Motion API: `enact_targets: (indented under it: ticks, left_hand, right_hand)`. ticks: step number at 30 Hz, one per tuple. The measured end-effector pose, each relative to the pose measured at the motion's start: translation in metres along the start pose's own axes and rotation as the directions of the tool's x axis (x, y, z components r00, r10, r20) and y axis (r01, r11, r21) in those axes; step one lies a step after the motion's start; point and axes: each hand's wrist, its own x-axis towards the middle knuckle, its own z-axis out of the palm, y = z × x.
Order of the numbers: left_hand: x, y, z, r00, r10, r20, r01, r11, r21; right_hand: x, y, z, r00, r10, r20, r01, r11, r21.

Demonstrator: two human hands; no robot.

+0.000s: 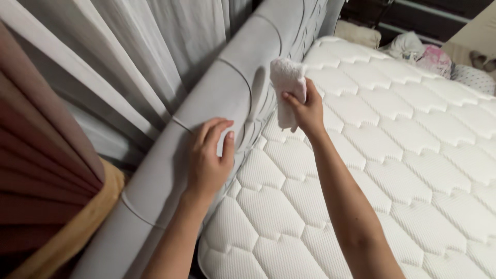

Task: The person wipes the surface of a white mattress and the gray tufted headboard using a white cloth. They move around the bed, cleaning the top and side edges of the mattress and the headboard.

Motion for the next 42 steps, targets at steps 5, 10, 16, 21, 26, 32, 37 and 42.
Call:
enact_targets:
  ticks: [5,10,16,21,26,32,37,42]
  left_hand:
    - [0.040,-0.016,-0.006,0.995,-0.045,0.085,-0.001,0.880,0.475]
    - [0.053,-0.019,0.005,0.967,-0.168,0.194,-0.058,0.593,0.803]
    - [0.050,-0.021,0.009,0.971,-0.159,0.176,-0.054,0.576,0.816]
    - [0.049,-0.021,0.009,0.979,-0.135,0.151,-0.053,0.550,0.833]
    - [0.048,-0.021,0.010,0.977,-0.153,0.151,-0.043,0.550,0.834]
    - [0.050,-0.021,0.011,0.975,-0.158,0.158,-0.045,0.552,0.833]
    - [0.048,-0.022,0.011,0.972,-0.171,0.161,-0.040,0.555,0.831]
    - [0.048,-0.023,0.011,0.971,-0.171,0.168,-0.045,0.558,0.828]
  right_hand:
    - [0.050,-0.013,0.014,0.986,-0.098,-0.133,0.086,0.992,-0.093]
    - [0.103,-0.012,0.025,0.931,-0.324,-0.170,0.237,0.887,-0.396]
    - [0.147,-0.016,0.043,0.928,-0.342,-0.150,0.221,0.827,-0.517]
    - [0.175,-0.017,0.060,0.948,-0.303,-0.092,0.194,0.785,-0.588]
    - [0.183,-0.017,0.073,0.990,-0.140,-0.033,0.088,0.769,-0.634]
    - [0.165,-0.029,0.076,0.980,-0.131,0.150,0.196,0.765,-0.613]
    - [0.129,-0.038,0.061,0.932,-0.113,0.344,0.271,0.847,-0.457]
    - [0.082,-0.029,0.049,0.911,-0.157,0.382,0.260,0.937,-0.234]
